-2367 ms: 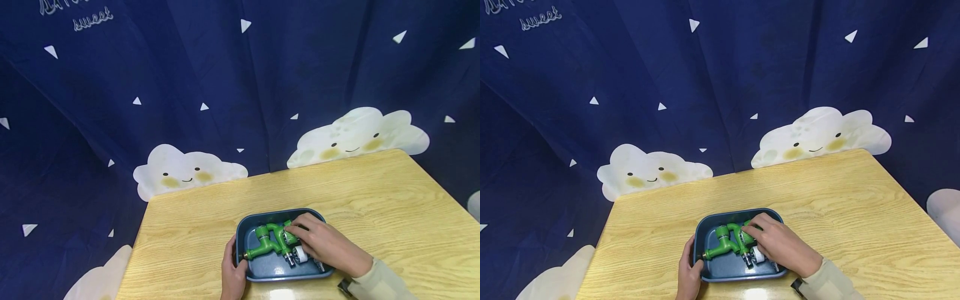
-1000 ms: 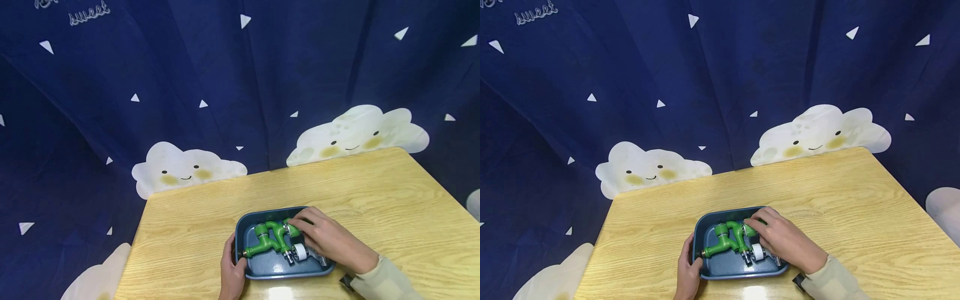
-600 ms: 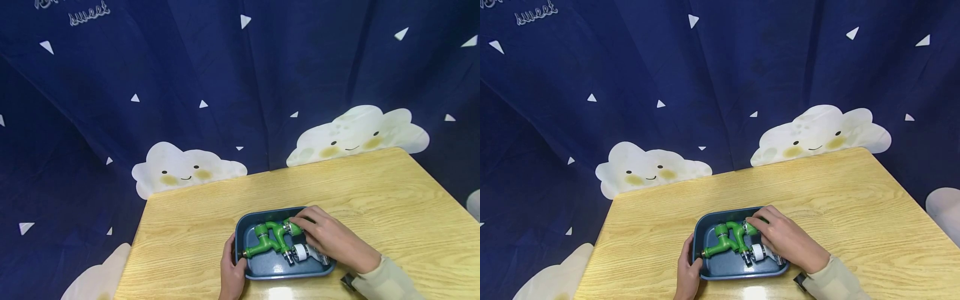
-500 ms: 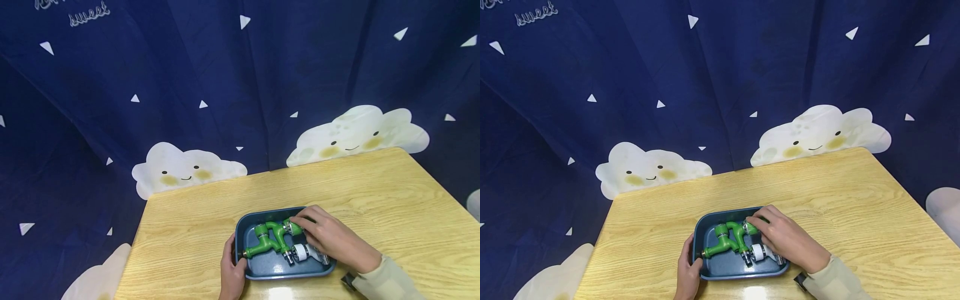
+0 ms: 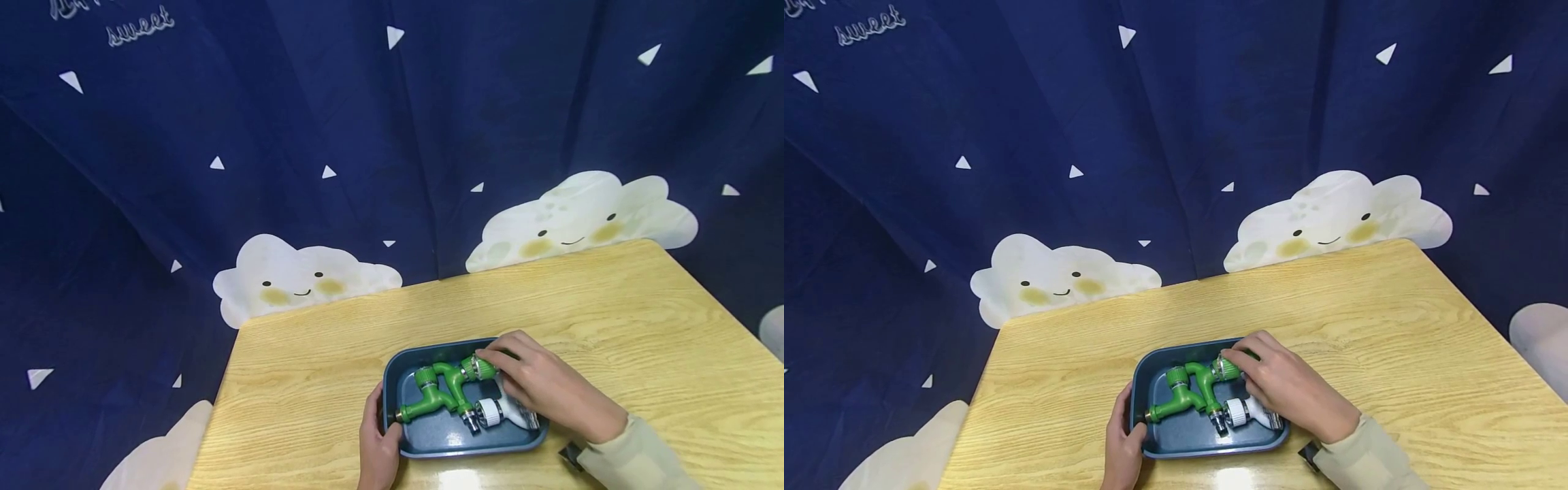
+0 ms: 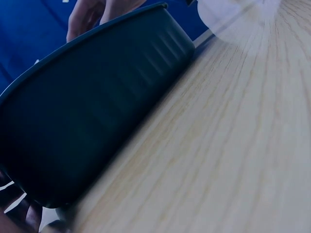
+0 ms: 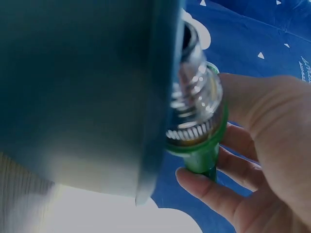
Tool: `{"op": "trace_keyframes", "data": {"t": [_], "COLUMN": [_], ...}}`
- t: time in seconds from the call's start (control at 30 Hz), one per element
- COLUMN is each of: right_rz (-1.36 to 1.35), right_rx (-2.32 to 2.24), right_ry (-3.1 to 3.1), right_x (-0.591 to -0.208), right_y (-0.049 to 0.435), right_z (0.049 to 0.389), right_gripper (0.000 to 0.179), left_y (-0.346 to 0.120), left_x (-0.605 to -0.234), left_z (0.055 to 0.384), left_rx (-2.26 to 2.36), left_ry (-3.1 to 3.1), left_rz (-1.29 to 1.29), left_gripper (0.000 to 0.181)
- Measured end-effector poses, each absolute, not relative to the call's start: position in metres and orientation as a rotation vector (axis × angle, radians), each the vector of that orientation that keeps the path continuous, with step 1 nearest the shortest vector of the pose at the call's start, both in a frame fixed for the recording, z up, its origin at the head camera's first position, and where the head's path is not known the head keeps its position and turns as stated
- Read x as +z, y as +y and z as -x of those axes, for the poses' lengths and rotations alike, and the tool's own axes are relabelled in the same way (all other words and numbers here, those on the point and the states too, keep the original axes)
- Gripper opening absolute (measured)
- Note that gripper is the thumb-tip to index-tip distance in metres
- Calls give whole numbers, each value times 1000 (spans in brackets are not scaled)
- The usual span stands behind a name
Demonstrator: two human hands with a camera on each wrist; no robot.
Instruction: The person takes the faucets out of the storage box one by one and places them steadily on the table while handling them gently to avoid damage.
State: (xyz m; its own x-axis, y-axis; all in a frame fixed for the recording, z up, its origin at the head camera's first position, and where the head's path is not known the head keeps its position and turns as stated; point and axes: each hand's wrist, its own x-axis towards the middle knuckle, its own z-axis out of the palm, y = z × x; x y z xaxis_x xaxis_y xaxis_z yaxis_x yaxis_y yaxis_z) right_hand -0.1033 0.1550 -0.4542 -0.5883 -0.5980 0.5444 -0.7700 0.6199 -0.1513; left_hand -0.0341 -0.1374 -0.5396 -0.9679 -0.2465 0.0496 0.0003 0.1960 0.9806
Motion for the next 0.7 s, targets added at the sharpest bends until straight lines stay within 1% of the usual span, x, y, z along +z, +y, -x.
{"op": "trace_keyframes", "data": {"t": [0.43,0.7], "right_rz": [-1050,-1039], "right_rx": [503,512], "right_ry": [-2433,-2437], "right_x": [-453,-453], "right_y": [158,160], "right_z": [104,105], "right_gripper": [46,47], "left_y": [-138,-137], "left_x": [-540,-538], "left_z": [34,35], "left_rx": [-1863,-1852], "left_ry": [-2269,-2305], "left_rz": [-232,-276], "left_gripper": [74,74]}}
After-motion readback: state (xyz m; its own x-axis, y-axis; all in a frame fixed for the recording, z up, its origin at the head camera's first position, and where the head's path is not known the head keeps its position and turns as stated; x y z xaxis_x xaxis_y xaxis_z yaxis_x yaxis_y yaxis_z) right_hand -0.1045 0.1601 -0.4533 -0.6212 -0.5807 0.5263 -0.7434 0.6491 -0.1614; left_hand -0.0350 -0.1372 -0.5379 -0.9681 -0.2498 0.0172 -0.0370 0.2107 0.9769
